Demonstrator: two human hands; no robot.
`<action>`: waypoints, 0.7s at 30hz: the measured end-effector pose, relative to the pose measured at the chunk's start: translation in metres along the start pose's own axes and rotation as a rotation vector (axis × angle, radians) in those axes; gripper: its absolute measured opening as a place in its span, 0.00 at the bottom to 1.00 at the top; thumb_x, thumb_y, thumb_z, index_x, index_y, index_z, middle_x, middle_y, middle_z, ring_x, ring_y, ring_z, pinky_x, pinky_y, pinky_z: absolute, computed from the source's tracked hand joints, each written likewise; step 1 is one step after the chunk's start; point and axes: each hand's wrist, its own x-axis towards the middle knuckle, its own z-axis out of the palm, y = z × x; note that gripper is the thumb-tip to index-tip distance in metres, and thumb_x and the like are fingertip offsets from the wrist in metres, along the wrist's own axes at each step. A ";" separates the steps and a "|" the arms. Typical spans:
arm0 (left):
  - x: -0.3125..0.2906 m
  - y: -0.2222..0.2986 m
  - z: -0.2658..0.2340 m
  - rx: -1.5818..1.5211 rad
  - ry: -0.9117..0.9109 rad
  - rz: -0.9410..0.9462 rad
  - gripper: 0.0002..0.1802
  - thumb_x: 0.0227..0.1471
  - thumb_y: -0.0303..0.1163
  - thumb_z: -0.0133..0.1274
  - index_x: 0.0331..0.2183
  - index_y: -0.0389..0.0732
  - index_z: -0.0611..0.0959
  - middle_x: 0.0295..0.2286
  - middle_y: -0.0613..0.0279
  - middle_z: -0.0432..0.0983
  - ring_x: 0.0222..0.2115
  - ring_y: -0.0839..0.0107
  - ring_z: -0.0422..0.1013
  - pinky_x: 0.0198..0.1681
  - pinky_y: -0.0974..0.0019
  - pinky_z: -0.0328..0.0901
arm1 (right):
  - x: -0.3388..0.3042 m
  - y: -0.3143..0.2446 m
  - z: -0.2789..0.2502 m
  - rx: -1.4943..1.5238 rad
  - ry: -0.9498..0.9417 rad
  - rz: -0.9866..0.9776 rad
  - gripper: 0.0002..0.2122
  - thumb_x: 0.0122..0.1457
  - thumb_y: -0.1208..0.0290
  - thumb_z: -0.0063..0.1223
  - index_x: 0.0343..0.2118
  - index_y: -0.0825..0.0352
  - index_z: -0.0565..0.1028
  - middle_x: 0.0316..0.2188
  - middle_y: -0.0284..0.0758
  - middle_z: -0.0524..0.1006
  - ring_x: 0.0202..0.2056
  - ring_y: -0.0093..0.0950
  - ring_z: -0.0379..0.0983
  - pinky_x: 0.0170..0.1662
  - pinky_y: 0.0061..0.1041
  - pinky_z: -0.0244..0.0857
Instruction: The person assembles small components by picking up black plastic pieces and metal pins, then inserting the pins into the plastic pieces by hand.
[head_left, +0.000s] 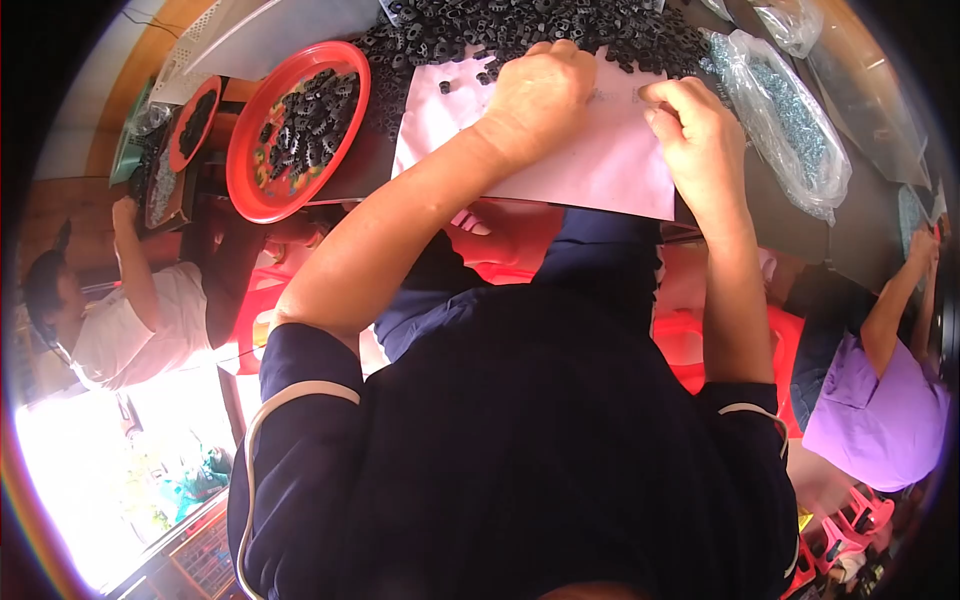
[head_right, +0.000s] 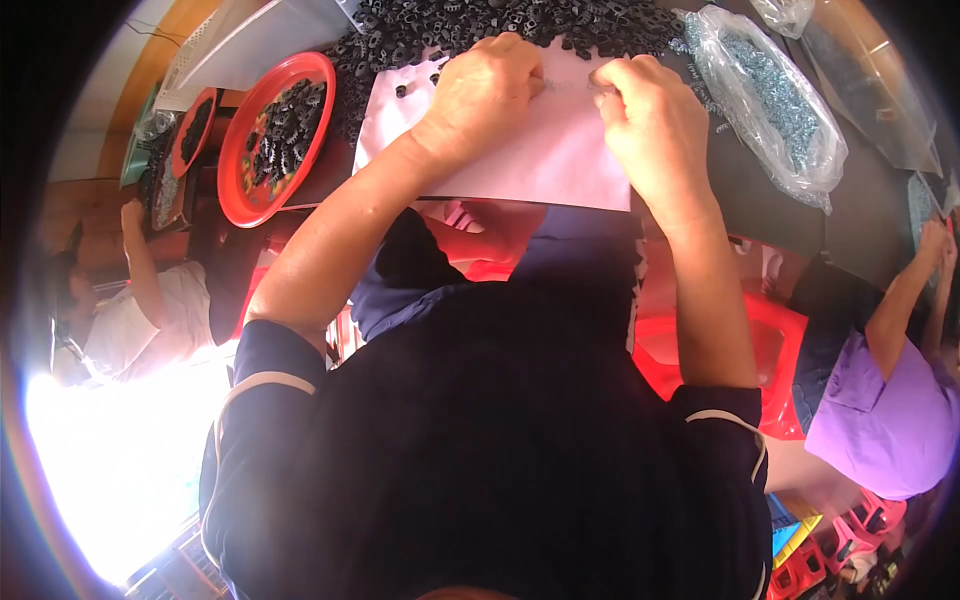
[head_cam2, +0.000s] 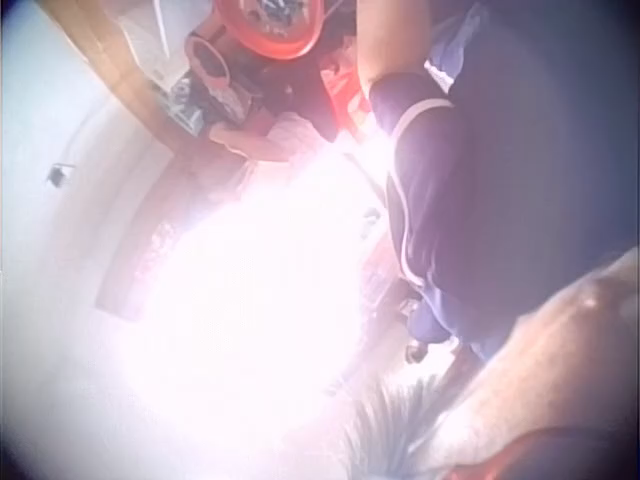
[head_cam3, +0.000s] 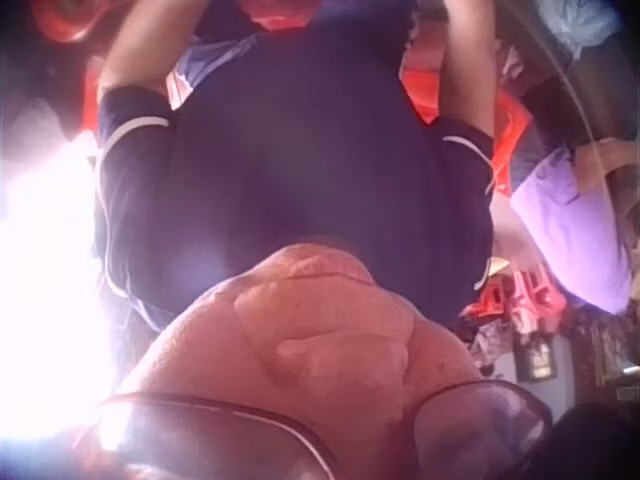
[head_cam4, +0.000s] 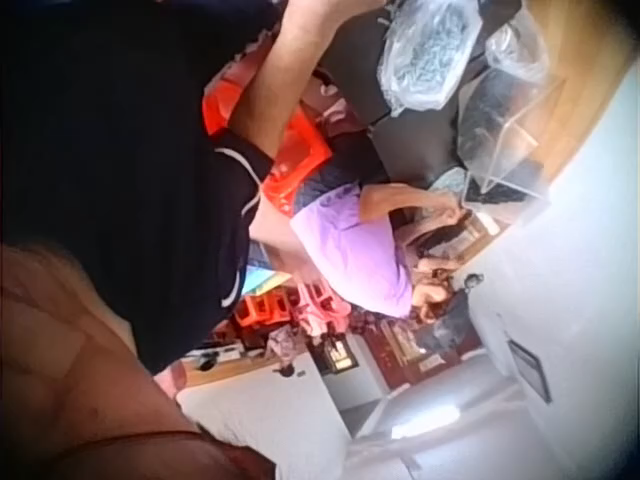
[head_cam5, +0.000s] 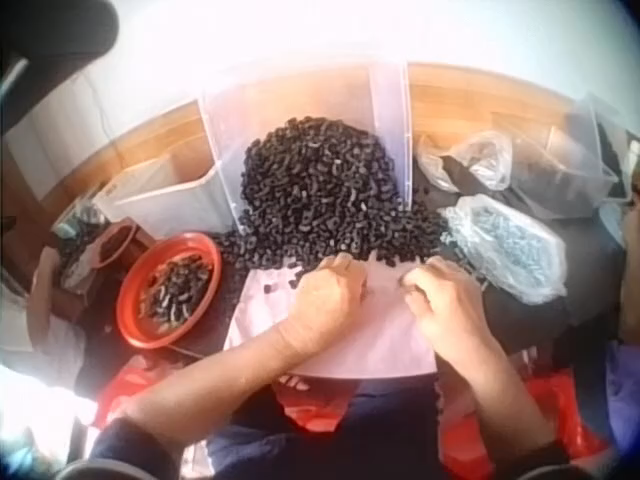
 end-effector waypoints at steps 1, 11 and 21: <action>-0.006 -0.002 -0.004 -0.047 0.017 -0.044 0.04 0.43 0.27 0.56 0.26 0.38 0.79 0.29 0.54 0.76 0.34 0.52 0.73 0.35 0.55 0.69 | 0.001 -0.002 0.002 0.006 0.000 -0.003 0.06 0.50 0.75 0.58 0.31 0.60 0.79 0.29 0.34 0.77 0.34 0.35 0.75 0.37 0.33 0.68; -0.041 0.004 -0.051 -0.719 0.070 -0.594 0.08 0.51 0.28 0.59 0.34 0.34 0.82 0.25 0.67 0.76 0.28 0.81 0.69 0.34 0.74 0.66 | 0.025 -0.044 0.018 0.644 -0.137 0.183 0.08 0.58 0.72 0.56 0.39 0.69 0.79 0.30 0.33 0.81 0.34 0.18 0.74 0.40 0.19 0.67; -0.058 0.005 -0.063 -0.738 0.190 -0.516 0.10 0.53 0.31 0.57 0.34 0.33 0.81 0.26 0.66 0.77 0.28 0.80 0.70 0.35 0.74 0.66 | 0.039 -0.059 0.032 0.842 -0.325 0.235 0.05 0.57 0.75 0.56 0.32 0.71 0.78 0.24 0.30 0.77 0.28 0.15 0.70 0.34 0.16 0.65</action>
